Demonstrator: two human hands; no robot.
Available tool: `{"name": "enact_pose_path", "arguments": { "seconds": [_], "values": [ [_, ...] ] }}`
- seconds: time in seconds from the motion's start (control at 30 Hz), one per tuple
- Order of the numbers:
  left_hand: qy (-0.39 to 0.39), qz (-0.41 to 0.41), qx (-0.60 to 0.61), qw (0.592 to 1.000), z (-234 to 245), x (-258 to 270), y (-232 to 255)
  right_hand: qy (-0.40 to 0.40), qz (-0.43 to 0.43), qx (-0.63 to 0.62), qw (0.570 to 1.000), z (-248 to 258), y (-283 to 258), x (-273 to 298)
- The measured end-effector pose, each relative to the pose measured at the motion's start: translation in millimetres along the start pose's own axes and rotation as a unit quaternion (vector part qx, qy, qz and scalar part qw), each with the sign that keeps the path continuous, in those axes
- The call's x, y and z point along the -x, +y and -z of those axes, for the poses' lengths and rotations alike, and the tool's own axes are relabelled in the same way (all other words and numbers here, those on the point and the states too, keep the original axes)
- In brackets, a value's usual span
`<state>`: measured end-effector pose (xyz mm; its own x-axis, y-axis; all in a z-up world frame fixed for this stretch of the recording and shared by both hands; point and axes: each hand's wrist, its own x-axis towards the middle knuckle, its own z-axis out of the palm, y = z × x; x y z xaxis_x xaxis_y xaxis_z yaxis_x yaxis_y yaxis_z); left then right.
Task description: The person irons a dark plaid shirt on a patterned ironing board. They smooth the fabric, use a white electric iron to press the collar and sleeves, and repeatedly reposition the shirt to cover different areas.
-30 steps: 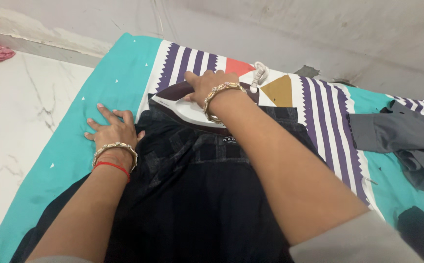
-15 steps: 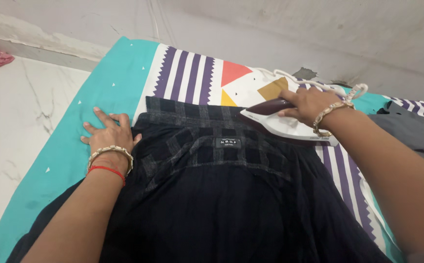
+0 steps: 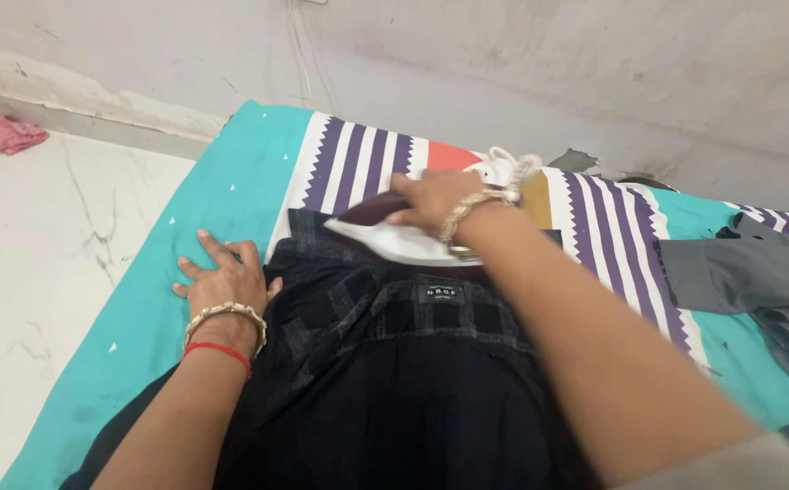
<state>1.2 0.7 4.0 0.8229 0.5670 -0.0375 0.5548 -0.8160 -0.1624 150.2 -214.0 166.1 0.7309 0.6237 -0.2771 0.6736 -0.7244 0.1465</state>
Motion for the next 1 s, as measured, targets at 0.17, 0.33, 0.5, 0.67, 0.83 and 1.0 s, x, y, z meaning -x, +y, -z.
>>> {"name": "enact_pose_path", "arguments": {
  "seconds": [0.17,0.33,0.5,0.67,0.83,1.0],
  "values": [
    [-0.014,0.004,0.023,1.000,3.0,-0.3,-0.8,0.017,0.022,-0.028,0.999,17.1,-54.2,-19.1],
    [-0.004,-0.002,0.006,1.000,5.3,2.2,-2.2,-0.007,0.023,-0.053,0.998,16.6,-50.8,-14.6],
    [-0.002,-0.006,-0.005,1.000,3.5,2.5,-2.7,-0.058,-0.007,-0.063,0.996,0.8,15.4,-2.3],
    [0.002,-0.002,-0.005,1.000,2.0,3.0,-1.9,0.009,-0.029,0.002,1.000,-27.0,113.6,43.0],
    [0.007,-0.002,0.003,1.000,2.1,2.9,-2.0,-0.083,-0.117,0.025,0.989,-43.7,172.6,75.6],
    [0.011,-0.005,0.007,1.000,4.1,2.7,-1.5,-0.057,-0.080,0.049,0.994,-47.4,168.2,71.1]
  ]
}}
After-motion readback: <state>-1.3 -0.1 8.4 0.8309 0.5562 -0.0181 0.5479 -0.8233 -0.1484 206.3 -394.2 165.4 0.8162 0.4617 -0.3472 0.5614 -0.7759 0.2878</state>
